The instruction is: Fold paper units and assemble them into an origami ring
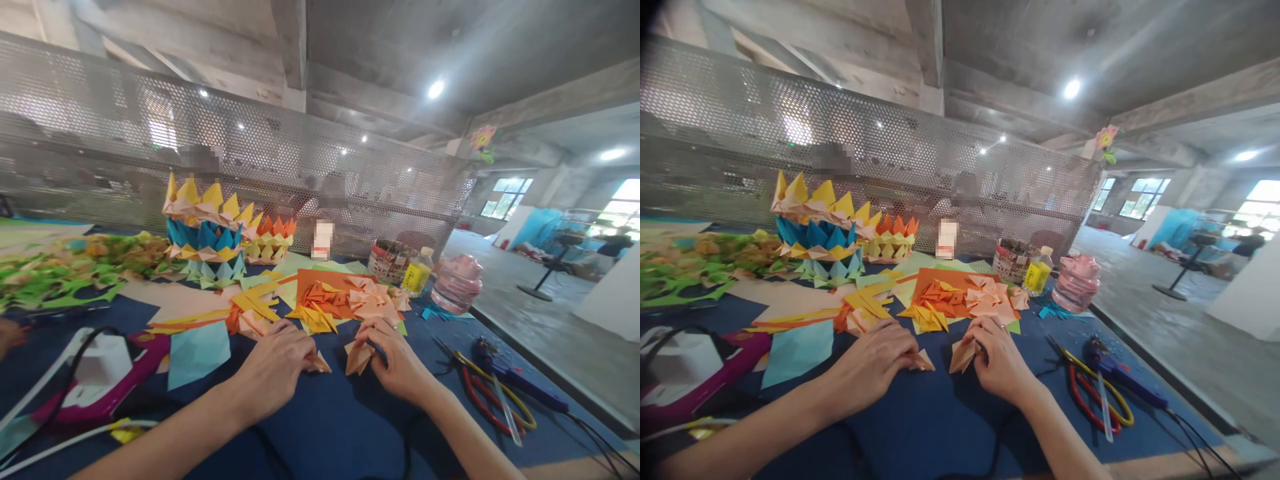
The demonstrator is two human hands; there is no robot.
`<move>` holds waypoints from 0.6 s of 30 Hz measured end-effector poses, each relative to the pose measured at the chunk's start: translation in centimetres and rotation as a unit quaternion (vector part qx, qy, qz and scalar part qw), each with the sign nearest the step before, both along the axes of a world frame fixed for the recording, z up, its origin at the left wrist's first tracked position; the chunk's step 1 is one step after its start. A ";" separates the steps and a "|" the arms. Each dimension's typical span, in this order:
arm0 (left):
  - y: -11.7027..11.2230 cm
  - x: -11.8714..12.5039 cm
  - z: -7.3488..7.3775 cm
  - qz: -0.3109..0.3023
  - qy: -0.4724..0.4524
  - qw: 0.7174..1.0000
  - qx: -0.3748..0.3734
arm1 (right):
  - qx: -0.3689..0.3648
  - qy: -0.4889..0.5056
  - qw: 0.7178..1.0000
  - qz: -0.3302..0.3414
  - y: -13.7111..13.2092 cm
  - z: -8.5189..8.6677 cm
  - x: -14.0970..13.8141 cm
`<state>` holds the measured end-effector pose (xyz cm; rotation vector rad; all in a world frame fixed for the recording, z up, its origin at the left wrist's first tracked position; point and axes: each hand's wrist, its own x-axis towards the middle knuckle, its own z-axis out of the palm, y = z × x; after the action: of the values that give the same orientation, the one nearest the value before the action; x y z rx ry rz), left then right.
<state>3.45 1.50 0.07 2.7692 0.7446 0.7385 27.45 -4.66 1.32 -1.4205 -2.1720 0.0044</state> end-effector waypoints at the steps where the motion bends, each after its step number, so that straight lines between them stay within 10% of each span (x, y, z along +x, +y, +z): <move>1: 0.0 0.0 0.0 -0.001 -0.002 1.000 -0.002 | -0.001 0.000 1.000 0.002 0.0 0.1 0.0; 18: -0.9 0.0 0.7 0.012 -0.139 0.990 -0.029 | -0.128 0.277 0.952 -0.025 0.1 0.7 -1.8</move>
<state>3.47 0.55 0.81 2.5364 0.7290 1.0614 25.69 -4.53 2.06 -1.3981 -1.7078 0.6139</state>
